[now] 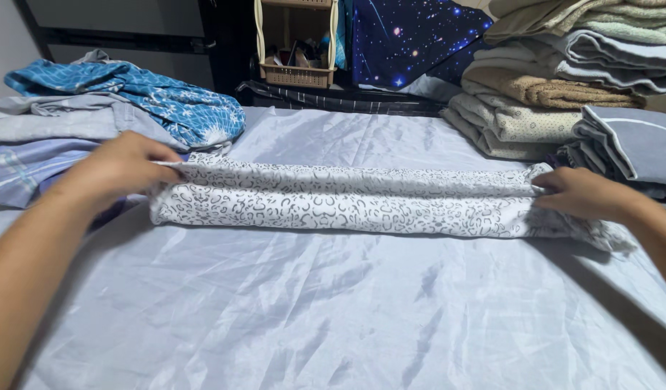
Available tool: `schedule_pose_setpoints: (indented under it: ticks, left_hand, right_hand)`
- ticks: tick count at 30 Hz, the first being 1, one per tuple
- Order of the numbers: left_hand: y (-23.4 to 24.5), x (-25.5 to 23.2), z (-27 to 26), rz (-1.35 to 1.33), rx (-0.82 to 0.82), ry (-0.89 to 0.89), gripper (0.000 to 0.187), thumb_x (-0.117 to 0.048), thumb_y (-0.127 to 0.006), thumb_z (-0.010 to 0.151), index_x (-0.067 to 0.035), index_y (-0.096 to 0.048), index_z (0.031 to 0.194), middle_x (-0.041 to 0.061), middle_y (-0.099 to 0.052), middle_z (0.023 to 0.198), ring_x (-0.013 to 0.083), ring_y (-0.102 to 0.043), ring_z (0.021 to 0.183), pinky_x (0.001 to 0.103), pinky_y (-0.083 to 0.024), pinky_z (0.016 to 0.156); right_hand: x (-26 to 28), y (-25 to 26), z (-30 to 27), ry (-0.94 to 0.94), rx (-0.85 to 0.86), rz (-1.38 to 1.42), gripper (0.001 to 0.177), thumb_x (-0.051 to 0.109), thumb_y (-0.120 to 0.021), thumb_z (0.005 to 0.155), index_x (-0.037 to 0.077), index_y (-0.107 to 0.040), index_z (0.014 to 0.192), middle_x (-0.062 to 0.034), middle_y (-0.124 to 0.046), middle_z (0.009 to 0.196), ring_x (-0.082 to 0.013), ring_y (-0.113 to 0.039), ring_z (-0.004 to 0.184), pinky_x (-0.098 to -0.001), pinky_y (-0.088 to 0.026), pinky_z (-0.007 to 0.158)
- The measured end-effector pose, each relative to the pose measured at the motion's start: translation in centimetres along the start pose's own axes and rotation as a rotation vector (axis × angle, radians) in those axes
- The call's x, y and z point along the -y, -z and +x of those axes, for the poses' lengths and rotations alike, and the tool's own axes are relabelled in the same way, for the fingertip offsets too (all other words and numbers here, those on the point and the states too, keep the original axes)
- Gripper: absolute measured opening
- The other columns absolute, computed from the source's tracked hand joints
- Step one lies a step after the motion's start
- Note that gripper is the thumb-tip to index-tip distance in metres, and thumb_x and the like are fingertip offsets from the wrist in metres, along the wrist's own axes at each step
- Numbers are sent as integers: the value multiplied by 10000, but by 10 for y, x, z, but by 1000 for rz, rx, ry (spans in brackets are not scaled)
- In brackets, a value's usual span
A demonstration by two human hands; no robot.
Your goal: The person folds a white patterned sheet on a bed, smoothing and aligning it into a compact rectangle, then places it on a stack of folded linens. The person then picks up a blue patterned cloth and begins folding it in the same manner.
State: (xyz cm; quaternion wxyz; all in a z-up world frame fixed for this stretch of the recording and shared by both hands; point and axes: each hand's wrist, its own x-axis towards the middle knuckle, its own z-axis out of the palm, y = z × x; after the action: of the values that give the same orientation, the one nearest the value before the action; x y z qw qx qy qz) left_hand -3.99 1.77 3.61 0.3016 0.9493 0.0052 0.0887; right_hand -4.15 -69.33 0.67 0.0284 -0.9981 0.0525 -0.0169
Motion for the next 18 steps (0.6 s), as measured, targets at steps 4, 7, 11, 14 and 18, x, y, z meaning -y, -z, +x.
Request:
schedule_pose_setpoints:
  ticks: [4, 7, 11, 14, 18]
  left_hand:
    - [8, 24, 6, -406, -68, 96, 198, -77, -695, 920, -28, -770, 1096, 98, -756, 976, 178, -691, 846, 375, -572, 801]
    - [4, 29, 7, -631, -202, 176, 199, -68, -593, 981, -54, -706, 1144, 66, -730, 1029, 148, -682, 864, 353, -587, 812]
    - [-1, 13, 16, -696, -295, 88, 216, -106, -529, 1036, -60, -685, 1179, 65, -682, 1022, 143, -644, 839, 338, -577, 771]
    - [-7, 4, 16, -620, -90, 171, 306, -281, -571, 1036, -66, -659, 1235, 23, -706, 1018, 119, -605, 787, 310, -534, 712]
    - [-30, 18, 8, -474, 165, 175, 495, -171, -736, 878, -120, -541, 1330, 17, -723, 1009, 116, -614, 752, 303, -468, 626]
  right_hand:
    - [-56, -6, 14, -116, 165, -39, 494, 333, -719, 911, 123, -681, 1357, -98, -770, 1185, -253, -737, 1084, -397, -602, 974]
    - [-75, 1, 18, -130, 71, 169, 464, 238, -751, 855, 104, -735, 1299, -137, -775, 1129, -298, -765, 1038, -439, -613, 948]
    - [-63, 16, 15, -228, -190, 923, 422, 235, -684, 925, 60, -684, 1309, -197, -729, 1128, -366, -709, 1046, -564, -624, 884]
    - [-46, 17, 16, -304, -152, 690, 448, 248, -736, 913, 120, -697, 1341, -188, -740, 1136, -385, -726, 1065, -532, -612, 934]
    - [-67, -3, 36, -285, 154, 263, 648, 161, -837, 799, 264, -641, 1408, -116, -744, 1245, -338, -722, 1161, -505, -628, 1001]
